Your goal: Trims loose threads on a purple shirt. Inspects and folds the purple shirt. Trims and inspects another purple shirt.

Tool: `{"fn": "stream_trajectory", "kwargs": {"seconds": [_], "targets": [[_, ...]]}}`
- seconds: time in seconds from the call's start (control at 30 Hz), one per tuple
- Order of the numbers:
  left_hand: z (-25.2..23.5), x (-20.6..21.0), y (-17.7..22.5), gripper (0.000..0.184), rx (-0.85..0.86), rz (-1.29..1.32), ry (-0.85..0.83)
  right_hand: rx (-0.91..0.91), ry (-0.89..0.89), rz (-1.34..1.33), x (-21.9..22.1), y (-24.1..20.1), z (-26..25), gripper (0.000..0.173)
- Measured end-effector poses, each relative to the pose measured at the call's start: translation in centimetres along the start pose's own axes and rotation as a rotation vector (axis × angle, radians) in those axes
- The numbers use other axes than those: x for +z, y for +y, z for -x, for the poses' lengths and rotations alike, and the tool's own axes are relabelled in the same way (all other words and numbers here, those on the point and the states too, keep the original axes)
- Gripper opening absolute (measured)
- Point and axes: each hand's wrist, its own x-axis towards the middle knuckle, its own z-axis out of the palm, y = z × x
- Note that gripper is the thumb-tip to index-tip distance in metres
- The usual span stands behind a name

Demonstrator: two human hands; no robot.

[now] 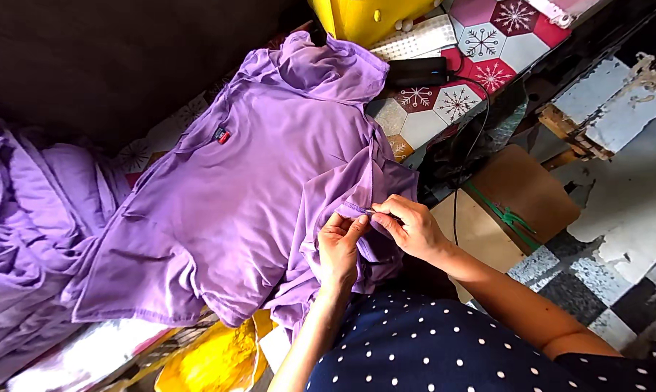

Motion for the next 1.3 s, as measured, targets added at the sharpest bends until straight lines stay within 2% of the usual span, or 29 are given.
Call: {"fn": "stream_trajectory", "kwargs": {"seconds": [0.1,0.2,0.3,0.6,0.67,0.7,0.77,0.83,0.9,0.97,1.03,1.07,1.13,1.2,1.27,1.3], "targets": [[0.2,0.3,0.2,0.018,-0.041,0.057,0.014,0.021,0.062,0.021,-0.1,0.0,0.0,0.017],[0.4,0.6,0.6,0.018,-0.065,0.121,0.032,-0.035,0.149,0.086,-0.2,-0.1,0.5,0.019],[0.5,0.8,0.8,0.019,-0.085,0.146,0.037,-0.102,0.153,0.160,-0.1,-0.3,1.2,0.027],[0.6,1.2,0.8,0.016,-0.159,0.209,0.027,-0.080,0.205,0.144,1.0,-0.1,1.9,0.024],[0.6,1.2,0.7,0.014,-0.135,0.158,-0.014,-0.048,0.199,0.145,1.1,-0.2,2.0,0.033],[0.7,1.1,0.7,0.014,-0.112,0.099,-0.055,-0.028,0.188,0.152,0.9,0.0,2.1,0.032],[0.9,0.2,1.1,0.014,-0.049,-0.064,-0.171,0.025,0.181,0.162,-0.1,0.8,2.2,0.018],[1.0,-1.9,2.0,0.019,0.074,-0.237,-0.235,0.141,0.210,0.198,-2.3,2.1,2.3,0.016],[0.9,-5.3,3.2,0.019,0.249,-0.415,-0.138,0.342,0.239,0.263,-5.2,3.8,2.3,0.021],[0.5,-10.3,4.4,0.019,0.421,-0.609,0.090,0.482,0.300,0.299,-7.6,5.3,2.1,0.032],[0.0,-16.4,5.6,0.027,0.523,-0.876,0.351,0.412,0.438,0.272,-8.4,4.7,1.0,0.037],[-0.2,-19.4,6.2,0.033,0.532,-1.001,0.469,0.319,0.506,0.192,-8.0,3.5,0.0,0.033],[-0.6,-24.3,7.3,0.045,0.475,-1.154,0.659,0.114,0.607,-0.082,-5.6,0.8,-2.8,0.014],[-1.3,-27.7,7.9,0.052,0.391,-1.178,0.777,-0.048,0.551,-0.340,-1.8,-0.7,-5.3,0.014],[-2.0,-29.7,8.1,0.052,0.329,-1.135,0.824,-0.082,0.421,-0.442,2.8,0.3,-6.9,0.016],[-2.4,-30.6,8.1,0.050,0.306,-1.122,0.828,-0.027,0.336,-0.402,5.1,1.5,-7.2,0.014]]}}
